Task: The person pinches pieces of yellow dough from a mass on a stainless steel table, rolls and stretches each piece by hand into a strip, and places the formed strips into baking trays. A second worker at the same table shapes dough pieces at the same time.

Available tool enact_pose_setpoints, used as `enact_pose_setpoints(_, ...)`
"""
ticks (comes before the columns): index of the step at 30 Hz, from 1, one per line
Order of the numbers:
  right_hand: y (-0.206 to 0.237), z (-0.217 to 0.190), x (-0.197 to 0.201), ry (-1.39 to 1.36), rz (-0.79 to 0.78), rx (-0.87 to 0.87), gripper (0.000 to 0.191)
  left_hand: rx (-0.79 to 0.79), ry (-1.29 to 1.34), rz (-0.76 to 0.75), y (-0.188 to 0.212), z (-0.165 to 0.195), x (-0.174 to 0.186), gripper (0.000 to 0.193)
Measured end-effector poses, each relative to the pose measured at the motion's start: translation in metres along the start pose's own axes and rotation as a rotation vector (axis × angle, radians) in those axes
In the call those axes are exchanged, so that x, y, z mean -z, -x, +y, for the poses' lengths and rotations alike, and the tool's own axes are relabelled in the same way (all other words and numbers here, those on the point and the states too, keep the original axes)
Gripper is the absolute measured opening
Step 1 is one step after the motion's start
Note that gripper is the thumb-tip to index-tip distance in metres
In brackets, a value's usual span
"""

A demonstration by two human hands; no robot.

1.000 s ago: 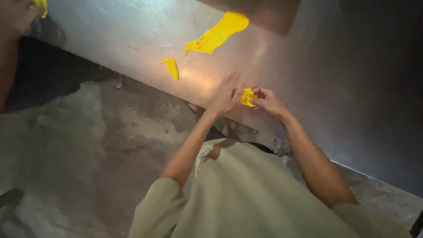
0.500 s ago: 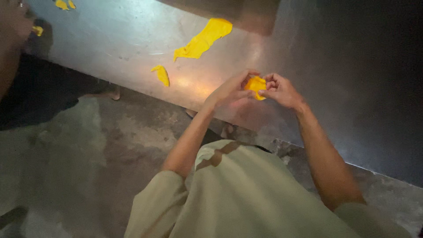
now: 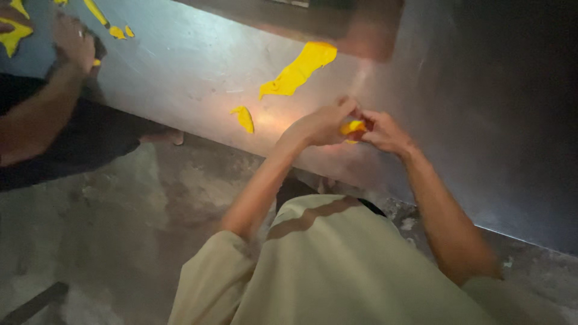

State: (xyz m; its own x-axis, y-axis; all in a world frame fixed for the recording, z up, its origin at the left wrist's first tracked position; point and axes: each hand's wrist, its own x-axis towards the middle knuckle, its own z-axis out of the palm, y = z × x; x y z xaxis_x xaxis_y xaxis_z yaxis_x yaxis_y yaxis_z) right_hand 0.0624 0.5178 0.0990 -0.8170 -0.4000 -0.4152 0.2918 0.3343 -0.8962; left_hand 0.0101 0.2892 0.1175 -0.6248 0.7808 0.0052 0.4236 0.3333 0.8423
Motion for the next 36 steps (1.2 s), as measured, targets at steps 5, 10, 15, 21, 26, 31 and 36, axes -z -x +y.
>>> enact_pose_setpoints(5,-0.015,0.005,-0.03,-0.094,0.285,-0.197,0.027,0.247,0.27,0.223,0.012,-0.059,-0.009,0.048)
enact_pose_setpoints(10,-0.027,0.019,-0.059,-0.619,0.359,-0.195,0.027,0.478,0.748,0.225,0.031,-0.087,-0.052,0.036)
enact_pose_setpoints(15,-0.031,0.039,-0.064,-0.8,0.337,-0.307,0.031,0.258,0.697,0.241,0.035,-0.082,-0.058,0.036)
enact_pose_setpoints(21,-0.039,0.05,-0.057,-0.719,0.362,-0.196,0.028,0.366,0.494,0.227,0.021,-0.06,-0.036,0.034)
enact_pose_setpoints(26,-0.034,0.06,-0.046,-0.335,0.542,-0.09,0.021,0.294,0.409,0.267,0.011,-0.048,-0.037,0.033)
enact_pose_setpoints(31,-0.011,0.076,-0.033,-0.57,0.541,0.117,0.013,0.234,0.644,0.198,0.002,-0.039,-0.057,0.031)
enact_pose_setpoints(36,0.003,0.071,-0.031,-0.856,0.55,0.14,0.026,0.176,0.789,0.354,-0.008,-0.018,-0.093,0.029)
